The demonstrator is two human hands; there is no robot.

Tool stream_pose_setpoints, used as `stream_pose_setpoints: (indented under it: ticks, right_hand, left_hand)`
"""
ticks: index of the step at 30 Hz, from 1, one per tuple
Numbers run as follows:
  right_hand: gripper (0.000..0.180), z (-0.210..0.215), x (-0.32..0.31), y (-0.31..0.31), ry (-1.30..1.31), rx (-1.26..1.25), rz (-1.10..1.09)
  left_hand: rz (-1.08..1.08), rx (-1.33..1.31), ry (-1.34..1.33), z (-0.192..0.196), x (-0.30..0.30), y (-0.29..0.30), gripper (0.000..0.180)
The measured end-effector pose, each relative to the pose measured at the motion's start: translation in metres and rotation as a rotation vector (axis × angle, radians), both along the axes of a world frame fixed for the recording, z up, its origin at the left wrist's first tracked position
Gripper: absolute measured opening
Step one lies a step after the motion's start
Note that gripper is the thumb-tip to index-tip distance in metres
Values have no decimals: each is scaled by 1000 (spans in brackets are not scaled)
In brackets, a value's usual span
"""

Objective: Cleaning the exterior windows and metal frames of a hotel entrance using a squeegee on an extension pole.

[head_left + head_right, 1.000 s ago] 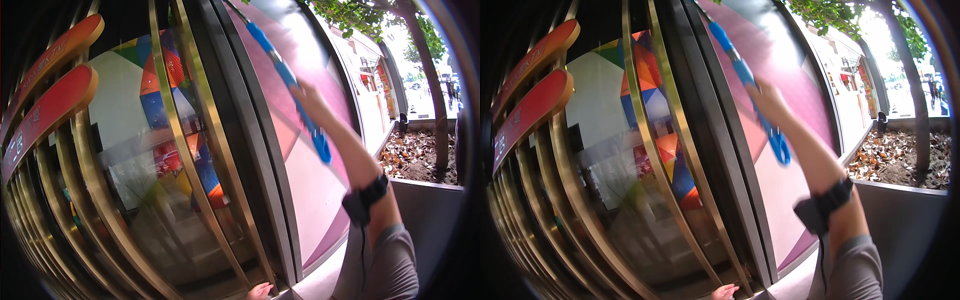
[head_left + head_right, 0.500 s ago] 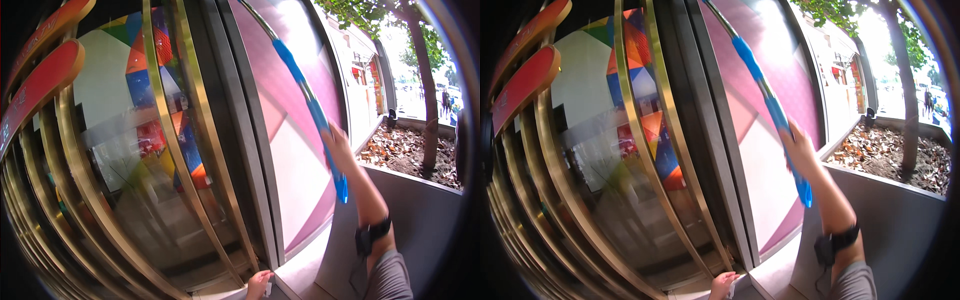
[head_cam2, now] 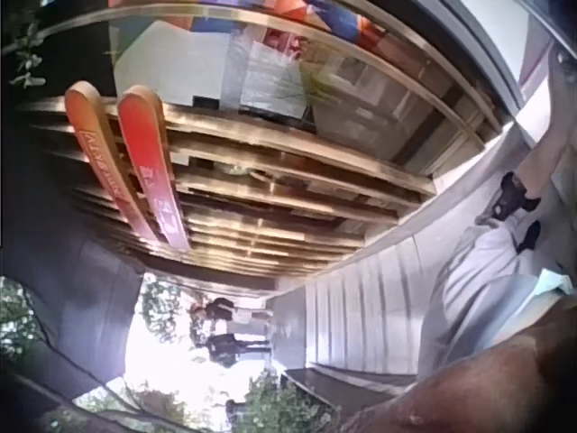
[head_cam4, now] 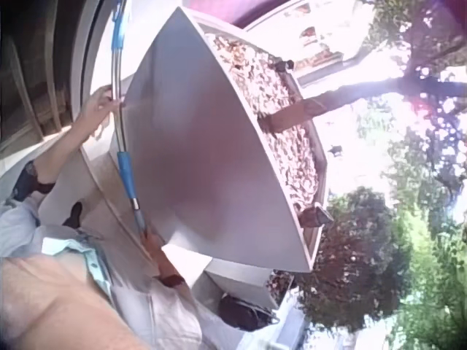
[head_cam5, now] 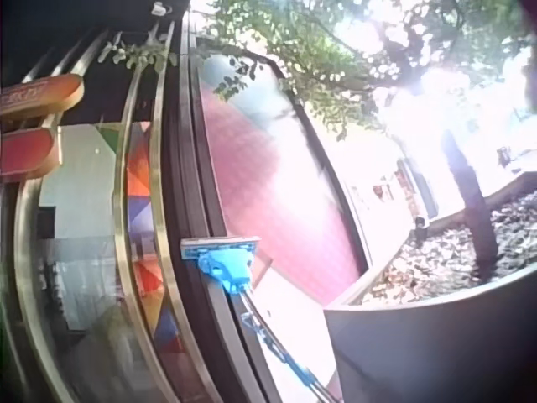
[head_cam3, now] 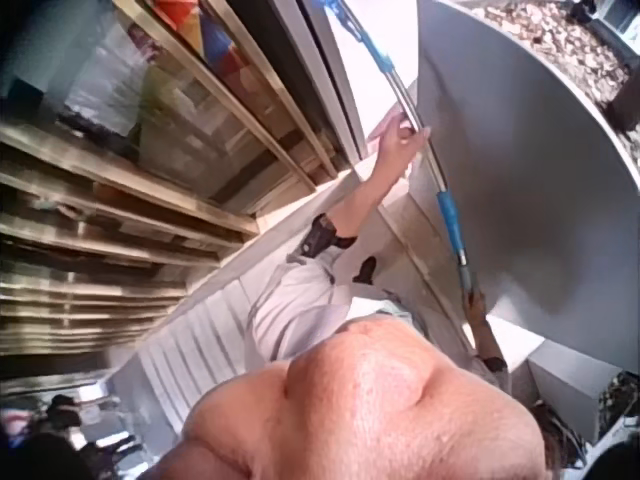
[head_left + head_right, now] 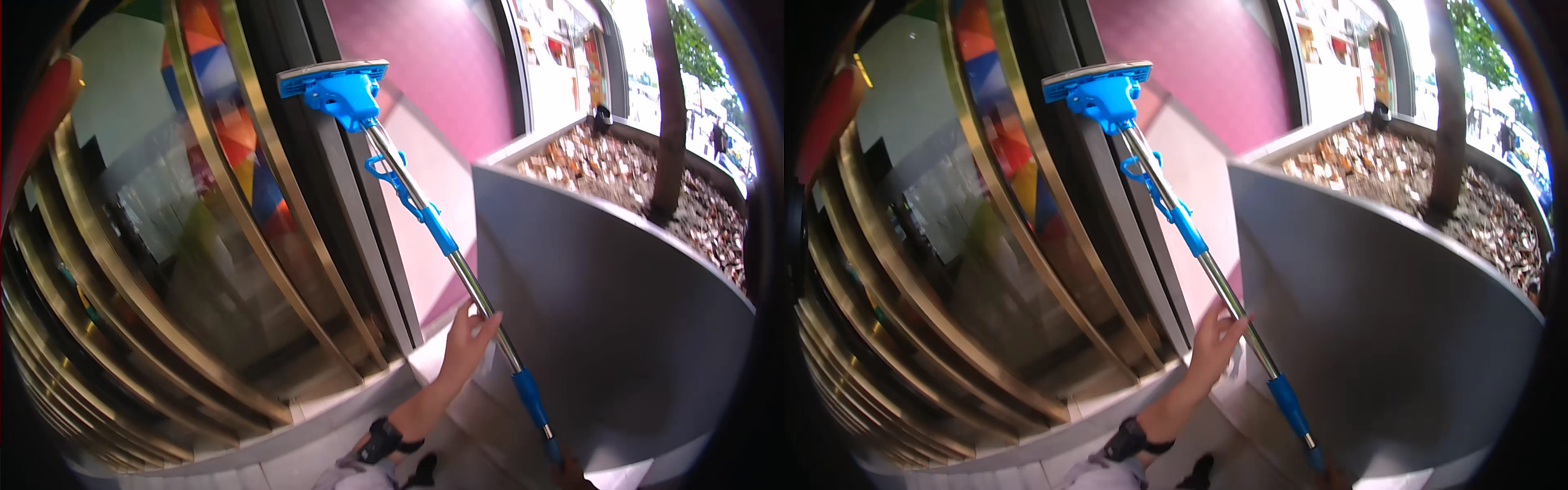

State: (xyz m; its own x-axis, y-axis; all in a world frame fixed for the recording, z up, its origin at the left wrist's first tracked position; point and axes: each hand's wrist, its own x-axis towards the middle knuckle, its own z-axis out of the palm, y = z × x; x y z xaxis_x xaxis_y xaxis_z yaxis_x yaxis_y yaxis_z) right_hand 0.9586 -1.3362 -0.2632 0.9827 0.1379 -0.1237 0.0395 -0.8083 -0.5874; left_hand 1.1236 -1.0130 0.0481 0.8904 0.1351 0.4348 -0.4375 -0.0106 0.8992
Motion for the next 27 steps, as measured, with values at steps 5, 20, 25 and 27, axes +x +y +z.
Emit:
stream_pose_setpoints:
  ticks: [5, 20, 25, 27]
  right_hand:
    - [57, 81, -79, -88, -101, -21, 112]
    - [49, 102, -8, -95, -60, -161, 115]
    - [50, 100, 44, -91, -31, -222, 109]
    - [50, 99, 59, -87, 86, -212, 28]
  left_hand:
    - [-169, -41, 434, -71, -34, -50, 29]
    - [-283, -535, 868, -218, 53, -49, 10]
    - [-380, -524, 964, -239, 115, -29, 11]
    - [-423, -521, 1025, -251, 138, -19, 12]
